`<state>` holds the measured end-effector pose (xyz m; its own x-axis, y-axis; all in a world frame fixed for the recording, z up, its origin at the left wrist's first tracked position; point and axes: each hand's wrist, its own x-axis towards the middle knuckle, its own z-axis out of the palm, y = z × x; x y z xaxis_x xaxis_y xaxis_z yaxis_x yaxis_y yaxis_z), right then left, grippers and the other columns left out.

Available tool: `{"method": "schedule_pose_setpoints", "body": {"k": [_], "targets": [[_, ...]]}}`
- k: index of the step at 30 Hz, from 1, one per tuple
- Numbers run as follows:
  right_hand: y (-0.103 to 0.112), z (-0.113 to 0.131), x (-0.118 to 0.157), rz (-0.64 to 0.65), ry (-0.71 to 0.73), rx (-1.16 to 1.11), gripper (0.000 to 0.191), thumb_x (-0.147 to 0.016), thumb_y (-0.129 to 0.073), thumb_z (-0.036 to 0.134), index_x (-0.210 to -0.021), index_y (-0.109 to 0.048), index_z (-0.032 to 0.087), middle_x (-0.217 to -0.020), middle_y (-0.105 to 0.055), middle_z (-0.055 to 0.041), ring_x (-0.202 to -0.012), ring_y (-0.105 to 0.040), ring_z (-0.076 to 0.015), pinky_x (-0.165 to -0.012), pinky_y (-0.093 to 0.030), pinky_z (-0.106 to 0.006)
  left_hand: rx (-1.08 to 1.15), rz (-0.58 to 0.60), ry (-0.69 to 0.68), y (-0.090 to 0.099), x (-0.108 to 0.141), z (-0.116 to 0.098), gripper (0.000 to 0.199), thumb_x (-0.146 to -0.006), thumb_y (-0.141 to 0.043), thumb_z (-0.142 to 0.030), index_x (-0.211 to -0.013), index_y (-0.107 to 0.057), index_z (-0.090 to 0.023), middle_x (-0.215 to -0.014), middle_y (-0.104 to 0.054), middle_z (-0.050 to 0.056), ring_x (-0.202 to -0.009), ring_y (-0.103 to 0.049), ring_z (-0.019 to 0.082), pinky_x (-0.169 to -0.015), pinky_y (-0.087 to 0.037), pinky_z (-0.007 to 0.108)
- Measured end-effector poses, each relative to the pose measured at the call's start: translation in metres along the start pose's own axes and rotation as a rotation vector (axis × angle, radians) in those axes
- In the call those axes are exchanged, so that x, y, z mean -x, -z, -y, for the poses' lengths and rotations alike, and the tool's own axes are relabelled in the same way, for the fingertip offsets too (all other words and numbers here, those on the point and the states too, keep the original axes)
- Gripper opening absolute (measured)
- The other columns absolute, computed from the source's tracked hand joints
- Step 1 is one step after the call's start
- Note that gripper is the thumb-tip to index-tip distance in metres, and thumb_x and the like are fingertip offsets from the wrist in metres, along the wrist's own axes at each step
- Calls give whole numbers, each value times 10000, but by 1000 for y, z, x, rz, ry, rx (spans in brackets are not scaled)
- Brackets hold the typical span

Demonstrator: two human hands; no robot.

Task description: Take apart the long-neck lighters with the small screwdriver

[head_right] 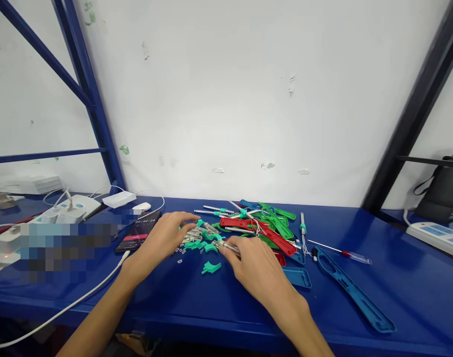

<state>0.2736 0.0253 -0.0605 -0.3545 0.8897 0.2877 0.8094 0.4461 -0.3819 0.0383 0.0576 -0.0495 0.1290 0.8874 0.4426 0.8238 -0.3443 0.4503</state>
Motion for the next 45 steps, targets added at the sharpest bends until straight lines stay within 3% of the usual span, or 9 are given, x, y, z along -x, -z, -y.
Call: {"method": "schedule_pose_setpoints", "body": {"k": [10, 15, 18, 22, 25, 30, 35, 41, 45], "targets": [[-18, 14, -29, 49, 68, 226, 284, -1034, -499, 233, -842, -704, 189, -815, -755, -88, -767, -724, -262, -600, -357, -306, -69, -50, 17, 12, -1, 0, 306, -1008, -497, -249, -1107, -787, -242, -1057, -821, 54, -969, -757, 274, -809, -541, 349], [-15, 21, -52, 1, 113, 269, 353, -947, -524, 75, -1235, -696, 182, -1196, -750, -128, -1058, -713, -285, -759, -468, -315, -89, -56, 0, 14, -1, -2, 307, -1014, -483, -296, -1051, -785, -248, -989, -819, 39, -890, -746, 265, -776, -518, 357], [6, -2, -49, -87, 43, 283, 349, -1026, -477, 245, -1327, -651, 219, -1263, -733, -106, -1136, -684, -284, -855, -498, -346, -80, -59, 0, 16, -1, -2, 304, -1002, -484, -294, -1054, -779, -244, -952, -815, 40, -858, -737, 265, -744, -506, 358], [35, -59, -30, -182, -146, 339, 360, -1038, -427, 327, -1208, -707, 177, -1112, -776, -145, -1041, -701, -350, -847, -502, -432, -65, -57, 13, 16, -1, 0, 342, -971, -459, -220, -1124, -764, -242, -965, -814, 47, -815, -732, 259, -695, -490, 353], [38, -91, -14, -164, -202, 344, 429, -1001, -512, 484, -1149, -741, 152, -1013, -793, -157, -952, -723, -371, -797, -510, -434, -63, -45, 4, 16, -1, -2, 362, -970, -440, -213, -1137, -759, -240, -1013, -812, 56, -796, -729, 249, -671, -487, 345], [21, -103, -5, -148, -212, 285, 366, -939, -602, 499, -1090, -770, 211, -921, -806, -107, -839, -746, -335, -688, -509, -382, -71, -35, -37, 13, 0, -4, 353, -981, -430, -224, -1116, -755, -245, -1014, -807, 44, -843, -734, 244, -700, -516, 341], [26, -109, -8, -246, -216, 225, 369, -958, -560, 447, -1178, -728, 203, -1096, -774, -133, -1002, -726, -346, -809, -534, -416, -79, -55, -75, 13, 0, -4, 325, -999, -440, -236, -1103, -748, -238, -947, -802, 40, -826, -731, 250, -723, -535, 371], [47, -104, 0, -307, -190, 67, 402, -944, -567, 541, -1202, -700, 262, -1143, -773, -61, -1053, -725, -288, -893, -559, -387, -72, -93, -268, 14, 7, -19, 315, -1029, -451, -202, -1201, -708, -260, -1140, -758, 39, -1048, -698, 236, -881, -560, 400], [58, -80, 9, -271, -112, -148, 382, -908, -639, 569, -1181, -717, 313, -1197, -764, -27, -1102, -706, -288, -918, -555, -386, -196, -164, -528, 9, 14, -31, 422, -1030, -568, -301, -1451, -542, -295, -1500, -557, 88, -1470, -396, 312, -1137, -431, 541]]}}
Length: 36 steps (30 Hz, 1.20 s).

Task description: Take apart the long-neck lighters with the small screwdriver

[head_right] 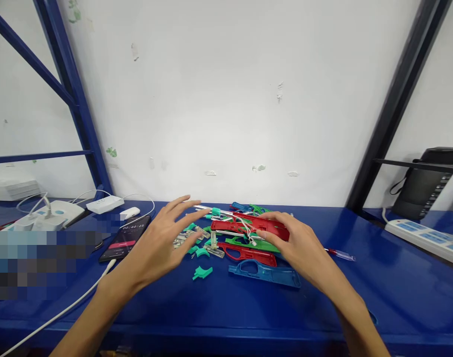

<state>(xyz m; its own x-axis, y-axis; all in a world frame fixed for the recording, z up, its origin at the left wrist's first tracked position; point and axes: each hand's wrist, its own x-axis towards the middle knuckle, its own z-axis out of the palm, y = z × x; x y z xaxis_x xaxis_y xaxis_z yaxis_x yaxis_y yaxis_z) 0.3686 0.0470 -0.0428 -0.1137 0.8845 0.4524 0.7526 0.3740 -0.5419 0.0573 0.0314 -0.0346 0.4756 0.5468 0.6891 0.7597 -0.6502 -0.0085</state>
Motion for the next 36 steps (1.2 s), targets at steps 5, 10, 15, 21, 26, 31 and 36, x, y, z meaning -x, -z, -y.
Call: {"method": "schedule_pose_setpoints", "body": {"k": [5, 10, 15, 21, 26, 31, 36], "targets": [[3, 22, 8, 65, 112, -91, 356, -919, -667, 526, -1202, -727, 318, -1215, -747, -55, -1078, -704, -292, -884, -578, -386, -103, 145, -27, -5, 0, -4, 425, -1038, -576, -323, -1453, -518, -249, -1315, -667, 120, -1161, -632, 302, -969, -532, 498], [1, 19, 8, 75, 144, -64, 294, -900, -727, 468, -1163, -743, 337, -1144, -741, -30, -999, -703, -246, -865, -561, -340, -57, 183, -6, -5, -1, -1, 215, -1073, -487, -251, -1171, -670, -193, -1044, -682, 86, -937, -647, 249, -818, -532, 415], [2, 15, 8, 63, 152, -52, 299, -902, -737, 452, -1190, -744, 371, -1133, -733, -16, -1004, -692, -242, -847, -547, -331, 57, 208, 59, -2, -2, -3, 208, -1084, -456, -250, -1194, -624, -197, -1078, -629, 70, -848, -643, 217, -736, -515, 373], [7, 19, 11, 31, 176, 38, 368, -926, -700, 384, -1293, -721, 367, -1136, -722, -40, -987, -696, -260, -826, -547, -358, 171, 214, 103, -3, -1, -3, 176, -1088, -451, -267, -1183, -597, -239, -1114, -602, 47, -898, -649, 212, -806, -509, 383], [6, 21, 13, -5, 227, 187, 405, -957, -648, 336, -1360, -677, 334, -1142, -716, -59, -901, -713, -252, -778, -555, -356, 216, 198, 101, 1, -2, -5, 197, -1095, -435, -285, -1189, -607, -268, -1121, -608, 40, -908, -644, 203, -781, -502, 363], [-4, 16, 4, -25, 228, 296, 390, -991, -590, 330, -1375, -658, 319, -1145, -715, -71, -836, -715, -243, -729, -557, -354, 243, 87, 108, 11, -2, -2, 191, -1078, -462, -265, -1155, -636, -263, -1094, -647, 38, -869, -655, 184, -778, -513, 330], [2, -1, -4, -86, 110, 299, 412, -976, -619, 389, -1362, -671, 257, -1119, -738, -88, -956, -730, -279, -816, -558, -369, 231, 45, 165, 15, -3, 0, 155, -1050, -518, -305, -1120, -652, -271, -1075, -672, 22, -819, -662, 172, -730, -512, 306]]}}
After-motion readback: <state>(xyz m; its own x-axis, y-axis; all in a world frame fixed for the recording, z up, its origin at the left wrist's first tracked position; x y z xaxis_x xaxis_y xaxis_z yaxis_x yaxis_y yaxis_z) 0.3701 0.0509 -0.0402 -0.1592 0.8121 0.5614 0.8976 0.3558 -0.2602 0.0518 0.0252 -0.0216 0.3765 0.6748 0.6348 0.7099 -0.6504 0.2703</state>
